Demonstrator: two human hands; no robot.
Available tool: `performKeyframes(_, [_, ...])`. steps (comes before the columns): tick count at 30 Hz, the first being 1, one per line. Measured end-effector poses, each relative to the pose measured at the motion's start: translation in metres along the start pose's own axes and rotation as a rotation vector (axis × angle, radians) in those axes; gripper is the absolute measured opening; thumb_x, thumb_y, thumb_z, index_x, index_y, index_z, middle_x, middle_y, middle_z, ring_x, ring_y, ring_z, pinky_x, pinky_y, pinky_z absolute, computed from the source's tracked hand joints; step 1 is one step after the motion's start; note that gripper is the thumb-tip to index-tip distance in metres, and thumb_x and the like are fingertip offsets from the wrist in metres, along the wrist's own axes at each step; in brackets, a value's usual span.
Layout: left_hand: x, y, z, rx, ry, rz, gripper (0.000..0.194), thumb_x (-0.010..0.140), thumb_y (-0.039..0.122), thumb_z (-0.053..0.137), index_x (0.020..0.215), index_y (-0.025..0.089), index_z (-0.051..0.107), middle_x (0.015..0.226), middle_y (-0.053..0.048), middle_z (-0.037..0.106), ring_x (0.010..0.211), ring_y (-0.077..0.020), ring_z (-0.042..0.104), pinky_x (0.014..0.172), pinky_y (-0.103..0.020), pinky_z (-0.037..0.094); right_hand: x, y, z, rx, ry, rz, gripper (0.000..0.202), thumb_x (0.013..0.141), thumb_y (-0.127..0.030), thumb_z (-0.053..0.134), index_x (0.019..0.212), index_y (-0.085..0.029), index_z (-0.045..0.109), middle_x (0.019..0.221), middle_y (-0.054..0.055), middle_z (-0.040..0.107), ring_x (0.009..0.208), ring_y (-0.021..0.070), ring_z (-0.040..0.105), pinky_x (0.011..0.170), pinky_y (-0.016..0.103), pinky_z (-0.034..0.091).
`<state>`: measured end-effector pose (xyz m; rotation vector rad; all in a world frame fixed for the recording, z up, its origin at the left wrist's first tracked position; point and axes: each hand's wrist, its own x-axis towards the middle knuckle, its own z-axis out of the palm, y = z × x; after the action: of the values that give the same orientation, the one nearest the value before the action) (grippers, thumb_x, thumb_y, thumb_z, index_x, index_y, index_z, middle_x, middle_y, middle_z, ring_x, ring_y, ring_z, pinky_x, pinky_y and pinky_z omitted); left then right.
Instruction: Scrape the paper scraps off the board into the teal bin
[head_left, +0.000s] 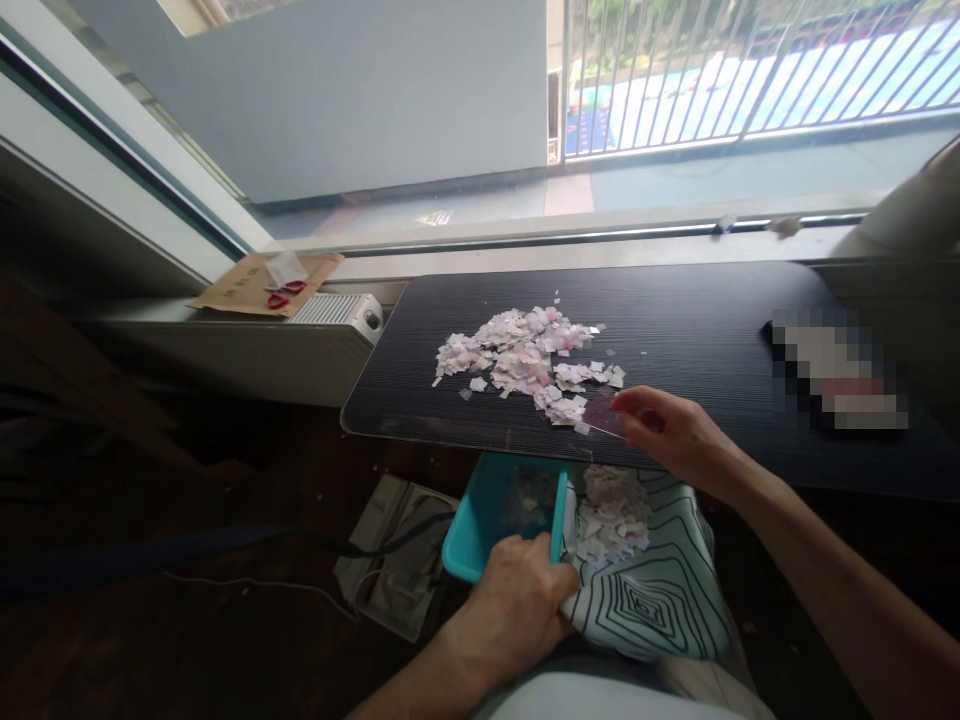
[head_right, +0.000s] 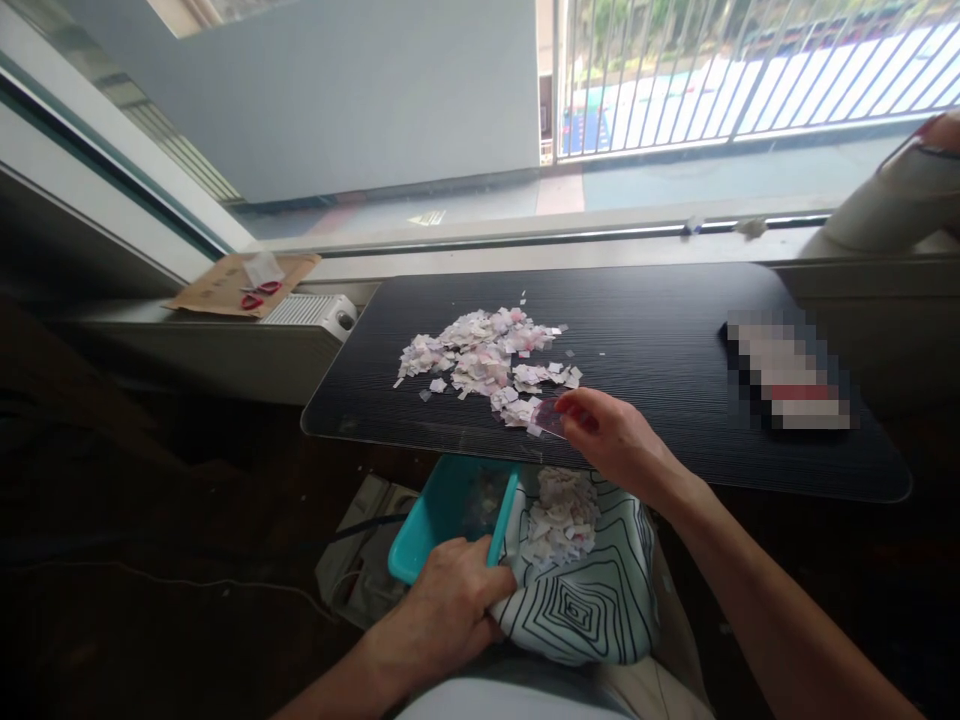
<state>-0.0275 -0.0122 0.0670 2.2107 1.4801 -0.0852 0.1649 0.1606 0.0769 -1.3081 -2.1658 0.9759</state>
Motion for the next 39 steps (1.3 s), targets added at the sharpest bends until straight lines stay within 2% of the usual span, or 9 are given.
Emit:
performKeyframes(4, [0.001,0.002,-0.004,0.009,-0.021,-0.008,0.008,0.076,0.027,0.064,0.074,0.020,0.061,0.078,-0.004,0.057,0.071,-0.0200,0.055,0.065,-0.029,0.043,-0.002,-0.003,0.001,-0.117,0.051,-0.092,0.021,0.084,-0.030,0.051,0.098,-0.021,0.063,0.076,0.001,0.067,0.060,0.0119,0.058,0.058,0.023,0.044])
performKeyframes(11, [0.002,0.003,-0.006,0.001,-0.035,-0.017,0.008,0.076,0.027,0.065,0.074,0.020,0.061,0.077,-0.004,0.056,0.072,-0.0210,0.056,0.066,-0.030,0.044,-0.005,-0.012,0.007,-0.247,-0.046,-0.167,0.023,0.086,-0.027,0.044,0.099,-0.023,0.063,0.080,0.002,0.069,0.066,0.0142,0.061,0.060,0.023,0.043])
performKeyframes(13, [0.002,0.003,-0.005,0.001,-0.035,-0.017,0.008,0.075,0.027,0.065,0.075,0.019,0.061,0.077,-0.004,0.056,0.073,-0.0212,0.056,0.067,-0.031,0.044,-0.006,-0.012,0.008,-0.247,-0.064,-0.165,0.023,0.086,-0.028,0.044,0.099,-0.023,0.063,0.078,0.001,0.069,0.065,0.0143,0.061,0.058,0.023,0.042])
performKeyframes(18, [0.003,0.003,-0.005,-0.009,-0.047,-0.019,0.009,0.077,0.028,0.064,0.076,0.019,0.062,0.077,-0.004,0.056,0.074,-0.0214,0.056,0.068,-0.031,0.044,-0.005,-0.009,0.004,-0.289,0.018,-0.131,0.024,0.085,-0.028,0.045,0.100,-0.023,0.063,0.079,0.001,0.070,0.065,0.0149,0.062,0.059,0.024,0.043])
performKeyframes(22, [0.003,0.003,-0.006,-0.008,-0.051,-0.018,0.008,0.076,0.027,0.065,0.076,0.020,0.062,0.079,-0.004,0.057,0.074,-0.0215,0.056,0.068,-0.031,0.044,-0.007,-0.008,-0.002,-0.389,0.038,-0.071,0.022,0.084,-0.028,0.046,0.098,-0.023,0.064,0.077,0.002,0.069,0.065,0.0168,0.063,0.059,0.025,0.041])
performKeyframes(25, [0.004,0.003,-0.006,-0.010,-0.052,-0.019,0.010,0.075,0.028,0.066,0.076,0.019,0.061,0.080,-0.004,0.057,0.073,-0.0214,0.056,0.067,-0.031,0.043,-0.007,-0.009,-0.004,-0.377,0.056,-0.042,0.022,0.084,-0.029,0.047,0.098,-0.024,0.064,0.079,0.002,0.070,0.067,0.0172,0.064,0.060,0.025,0.042])
performKeyframes(28, [0.004,0.002,-0.005,-0.014,-0.053,-0.019,0.009,0.076,0.026,0.065,0.076,0.019,0.061,0.079,-0.004,0.056,0.074,-0.0211,0.055,0.068,-0.031,0.043,-0.006,-0.009,-0.003,-0.341,0.040,-0.056,0.023,0.085,-0.029,0.046,0.099,-0.023,0.063,0.080,0.002,0.070,0.070,0.0169,0.064,0.062,0.025,0.042])
performKeyframes(34, [0.004,0.001,-0.004,-0.002,-0.036,-0.020,0.008,0.075,0.026,0.065,0.075,0.019,0.060,0.078,-0.004,0.056,0.072,-0.0207,0.055,0.066,-0.030,0.042,-0.009,-0.007,-0.009,-0.412,0.062,-0.036,0.021,0.083,-0.027,0.047,0.095,-0.023,0.064,0.076,0.002,0.070,0.064,0.0165,0.063,0.058,0.025,0.040])
performKeyframes(39, [0.004,0.002,-0.003,0.017,-0.022,-0.024,0.007,0.074,0.025,0.065,0.075,0.020,0.060,0.078,-0.003,0.056,0.071,-0.0204,0.055,0.064,-0.030,0.040,-0.008,-0.011,-0.008,-0.309,0.014,-0.078,0.022,0.085,-0.028,0.046,0.098,-0.023,0.063,0.076,0.001,0.069,0.066,0.0155,0.063,0.059,0.024,0.042])
